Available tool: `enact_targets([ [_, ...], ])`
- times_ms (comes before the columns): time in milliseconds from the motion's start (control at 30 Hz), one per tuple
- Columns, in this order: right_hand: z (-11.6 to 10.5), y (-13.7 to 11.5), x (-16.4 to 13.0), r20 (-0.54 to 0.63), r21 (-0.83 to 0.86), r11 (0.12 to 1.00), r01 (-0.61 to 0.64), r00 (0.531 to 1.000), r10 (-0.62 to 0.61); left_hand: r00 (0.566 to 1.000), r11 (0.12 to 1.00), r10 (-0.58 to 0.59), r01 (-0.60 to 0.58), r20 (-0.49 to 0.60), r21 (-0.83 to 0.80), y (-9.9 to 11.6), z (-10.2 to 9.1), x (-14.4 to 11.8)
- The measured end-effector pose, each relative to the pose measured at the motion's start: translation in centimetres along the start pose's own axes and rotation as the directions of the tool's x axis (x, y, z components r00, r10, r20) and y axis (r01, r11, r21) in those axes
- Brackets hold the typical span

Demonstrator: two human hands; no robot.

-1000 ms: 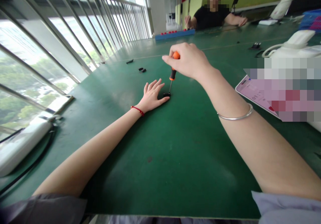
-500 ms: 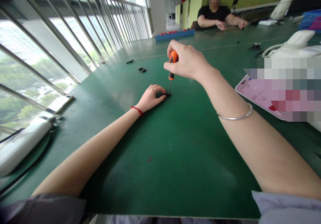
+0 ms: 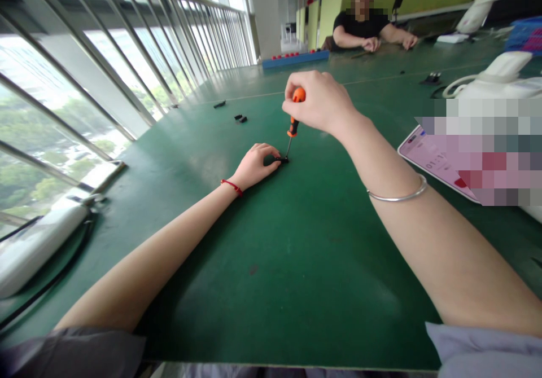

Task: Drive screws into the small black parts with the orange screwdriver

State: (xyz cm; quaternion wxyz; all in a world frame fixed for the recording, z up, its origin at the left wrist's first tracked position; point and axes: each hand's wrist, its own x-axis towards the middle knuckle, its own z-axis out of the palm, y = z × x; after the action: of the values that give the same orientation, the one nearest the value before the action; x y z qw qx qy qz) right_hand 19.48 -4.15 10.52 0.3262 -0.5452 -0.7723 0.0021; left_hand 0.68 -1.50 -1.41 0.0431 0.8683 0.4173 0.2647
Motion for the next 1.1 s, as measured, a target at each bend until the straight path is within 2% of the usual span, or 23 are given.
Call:
enact_targets([
  [100, 0.1, 0.1, -0.1, 0.006, 0.028, 1.000, -0.005, 1.000, 0.005, 1.000, 1.000, -0.005, 0.005, 0.008, -0.007, 0.1, -0.1, 0.0],
  [267, 0.2, 0.1, 0.2, 0.002, -0.015, 1.000, -0.019, 1.000, 0.019, 1.000, 0.998, -0.020, 0.021, 0.013, -0.054, 0.0, -0.2, 0.0],
  [600, 0.5, 0.4, 1.4, 0.025, 0.107, 0.994, 0.039, 0.999, -0.042, 0.996, 0.994, -0.018, 0.027, 0.085, -0.105, -0.4, -1.1, 0.1],
  [733, 0.7, 0.5, 1.6, 0.071, 0.143, 0.989, 0.035, 0.996, -0.045, 0.996, 0.992, 0.009, 0.004, 0.094, -0.129, -0.8, -1.2, 0.5],
  [1100, 0.9, 0.4, 1.0, 0.014, 0.152, 0.987, 0.046, 0.999, -0.049, 0.994, 0.986, 0.014, 0.005, 0.111, -0.168, -1.0, -1.3, 0.5],
])
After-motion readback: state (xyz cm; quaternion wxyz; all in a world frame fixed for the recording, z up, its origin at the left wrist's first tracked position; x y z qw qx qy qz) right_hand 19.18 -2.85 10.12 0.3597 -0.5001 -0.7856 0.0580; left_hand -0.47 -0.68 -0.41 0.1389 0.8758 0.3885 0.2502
